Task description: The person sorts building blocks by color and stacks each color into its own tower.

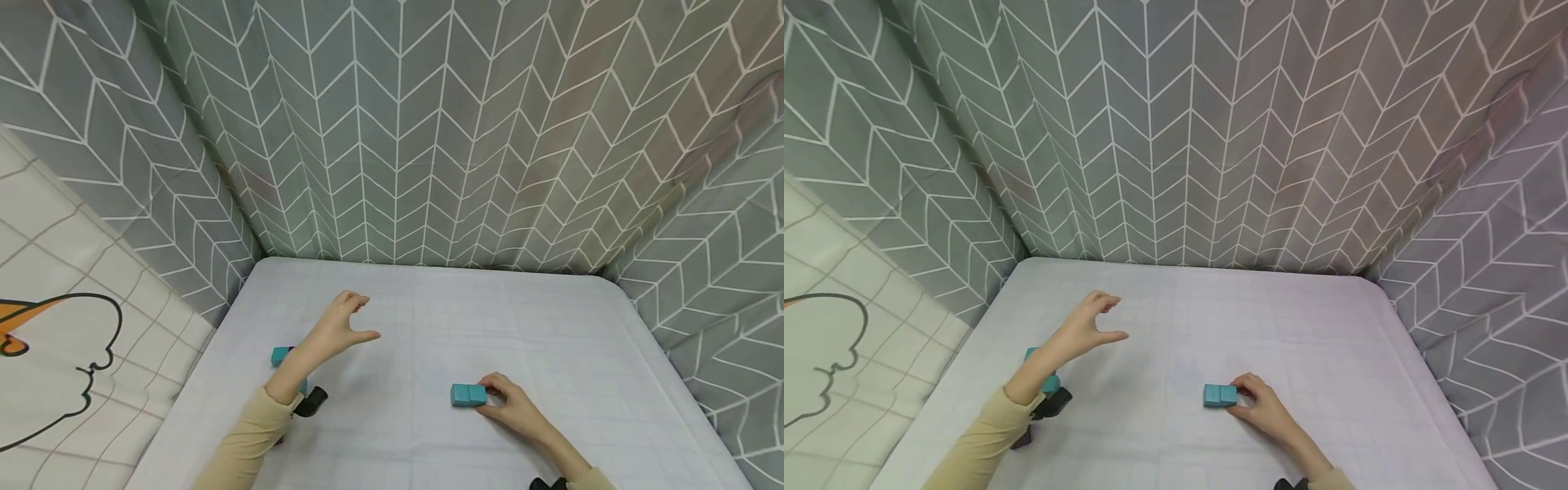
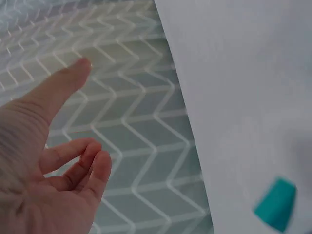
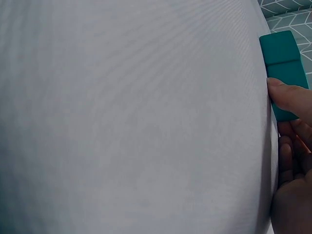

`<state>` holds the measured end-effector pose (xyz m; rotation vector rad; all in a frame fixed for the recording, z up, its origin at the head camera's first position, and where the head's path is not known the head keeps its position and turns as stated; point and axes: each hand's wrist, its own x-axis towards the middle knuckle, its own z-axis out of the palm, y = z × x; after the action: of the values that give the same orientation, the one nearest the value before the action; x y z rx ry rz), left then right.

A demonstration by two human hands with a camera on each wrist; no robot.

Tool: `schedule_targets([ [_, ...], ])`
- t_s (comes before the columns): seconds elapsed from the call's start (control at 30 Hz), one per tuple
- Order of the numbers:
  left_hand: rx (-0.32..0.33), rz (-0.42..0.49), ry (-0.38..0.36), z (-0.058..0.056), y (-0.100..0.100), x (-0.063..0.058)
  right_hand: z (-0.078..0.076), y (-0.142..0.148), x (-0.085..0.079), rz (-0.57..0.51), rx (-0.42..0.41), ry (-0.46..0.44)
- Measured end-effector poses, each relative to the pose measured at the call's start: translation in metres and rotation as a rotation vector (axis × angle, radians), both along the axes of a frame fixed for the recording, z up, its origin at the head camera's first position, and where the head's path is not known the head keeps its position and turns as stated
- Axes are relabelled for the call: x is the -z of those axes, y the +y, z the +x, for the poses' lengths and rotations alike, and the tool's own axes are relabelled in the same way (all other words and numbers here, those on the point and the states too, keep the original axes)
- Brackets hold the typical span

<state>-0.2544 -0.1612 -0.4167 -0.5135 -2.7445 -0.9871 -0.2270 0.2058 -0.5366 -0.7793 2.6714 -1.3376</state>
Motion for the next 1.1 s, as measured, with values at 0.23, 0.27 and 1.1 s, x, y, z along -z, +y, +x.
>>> schedule_targets([
  [0.23,-0.100,-0.008,-0.117,0.015,-0.076,0.012,0.009,-0.007,-0.023,-0.002,0.008,0.002],
  [0.27,-0.114,-0.005,-0.127,0.018,-0.086,0.015,0.009,-0.007,-0.024,0.007,0.010,0.005],
  [1.1,-0.152,0.019,-0.279,0.039,-0.158,0.079,0.009,-0.008,-0.026,-0.026,0.004,-0.049],
])
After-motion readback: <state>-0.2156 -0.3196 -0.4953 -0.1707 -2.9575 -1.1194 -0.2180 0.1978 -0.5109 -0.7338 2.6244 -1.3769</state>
